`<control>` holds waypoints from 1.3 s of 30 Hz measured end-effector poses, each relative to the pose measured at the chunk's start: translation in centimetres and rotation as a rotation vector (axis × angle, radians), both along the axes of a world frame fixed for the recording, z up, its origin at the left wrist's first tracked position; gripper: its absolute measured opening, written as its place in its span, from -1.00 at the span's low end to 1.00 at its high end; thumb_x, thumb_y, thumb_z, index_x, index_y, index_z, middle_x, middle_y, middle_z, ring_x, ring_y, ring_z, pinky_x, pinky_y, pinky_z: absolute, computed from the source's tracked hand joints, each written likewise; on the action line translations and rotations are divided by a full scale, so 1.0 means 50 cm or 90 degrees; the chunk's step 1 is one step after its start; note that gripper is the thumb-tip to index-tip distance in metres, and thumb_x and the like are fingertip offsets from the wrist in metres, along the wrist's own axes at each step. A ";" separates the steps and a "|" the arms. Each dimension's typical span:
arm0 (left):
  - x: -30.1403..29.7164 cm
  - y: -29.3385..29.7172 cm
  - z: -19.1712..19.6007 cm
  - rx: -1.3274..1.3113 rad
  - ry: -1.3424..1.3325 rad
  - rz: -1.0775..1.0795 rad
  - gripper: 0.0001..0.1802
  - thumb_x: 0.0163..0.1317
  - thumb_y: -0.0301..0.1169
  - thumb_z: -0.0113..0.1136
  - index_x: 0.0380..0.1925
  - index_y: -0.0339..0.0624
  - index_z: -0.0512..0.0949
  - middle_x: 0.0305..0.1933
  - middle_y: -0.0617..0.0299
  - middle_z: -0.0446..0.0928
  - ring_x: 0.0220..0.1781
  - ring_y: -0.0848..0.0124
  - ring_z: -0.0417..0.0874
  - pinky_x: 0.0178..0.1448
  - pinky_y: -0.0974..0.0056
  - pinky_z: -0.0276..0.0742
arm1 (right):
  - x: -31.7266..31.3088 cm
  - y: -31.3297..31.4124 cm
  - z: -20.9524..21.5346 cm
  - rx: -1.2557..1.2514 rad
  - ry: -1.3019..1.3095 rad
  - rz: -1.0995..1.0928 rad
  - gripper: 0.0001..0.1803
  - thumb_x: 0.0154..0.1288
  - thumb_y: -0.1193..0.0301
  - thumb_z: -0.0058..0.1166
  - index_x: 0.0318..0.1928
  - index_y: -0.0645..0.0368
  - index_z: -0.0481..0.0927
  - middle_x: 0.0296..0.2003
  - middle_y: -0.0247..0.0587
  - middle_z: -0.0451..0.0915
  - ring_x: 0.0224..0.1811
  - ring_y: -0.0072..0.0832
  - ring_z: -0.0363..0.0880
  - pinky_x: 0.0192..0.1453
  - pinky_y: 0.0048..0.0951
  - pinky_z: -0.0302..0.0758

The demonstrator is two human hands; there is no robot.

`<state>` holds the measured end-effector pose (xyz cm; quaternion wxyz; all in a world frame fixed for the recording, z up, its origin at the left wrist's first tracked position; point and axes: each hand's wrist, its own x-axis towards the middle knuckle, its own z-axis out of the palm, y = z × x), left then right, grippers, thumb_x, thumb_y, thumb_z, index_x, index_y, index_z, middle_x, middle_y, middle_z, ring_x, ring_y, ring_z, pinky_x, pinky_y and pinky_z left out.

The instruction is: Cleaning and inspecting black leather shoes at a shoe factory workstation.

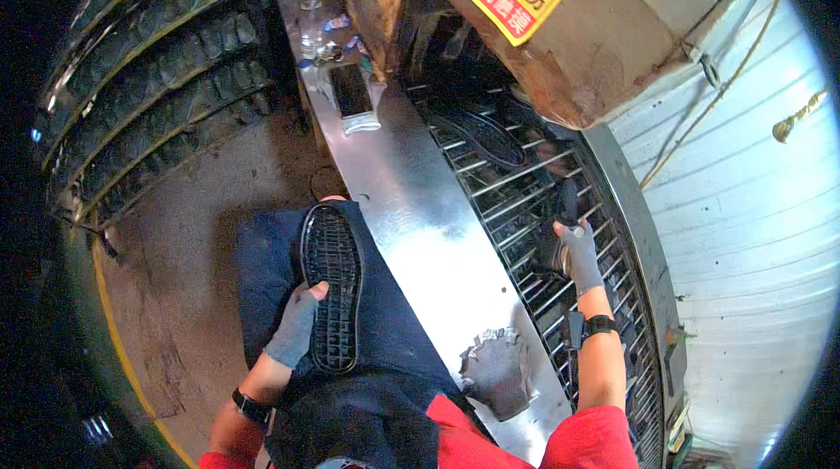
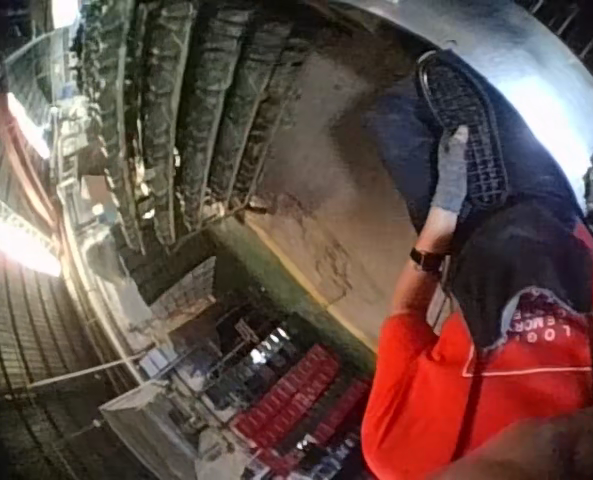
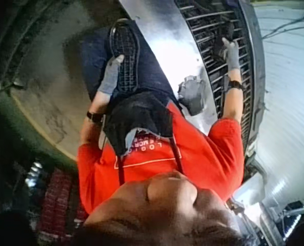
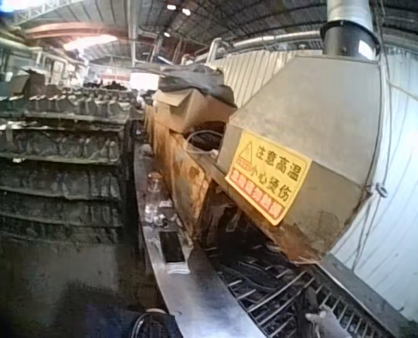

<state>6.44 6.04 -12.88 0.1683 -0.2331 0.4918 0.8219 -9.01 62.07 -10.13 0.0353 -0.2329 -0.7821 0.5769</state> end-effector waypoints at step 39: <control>-0.181 -0.075 0.131 -0.783 0.366 -0.193 -0.37 0.18 -0.39 0.53 0.27 -0.24 0.57 0.31 -0.13 0.56 0.36 -0.05 0.57 0.43 0.01 0.55 | 0.214 -0.604 0.169 -0.717 -0.258 0.232 -0.01 0.38 -0.22 0.30 0.45 0.35 0.35 0.19 0.18 0.62 0.11 0.01 0.74 0.28 0.02 0.72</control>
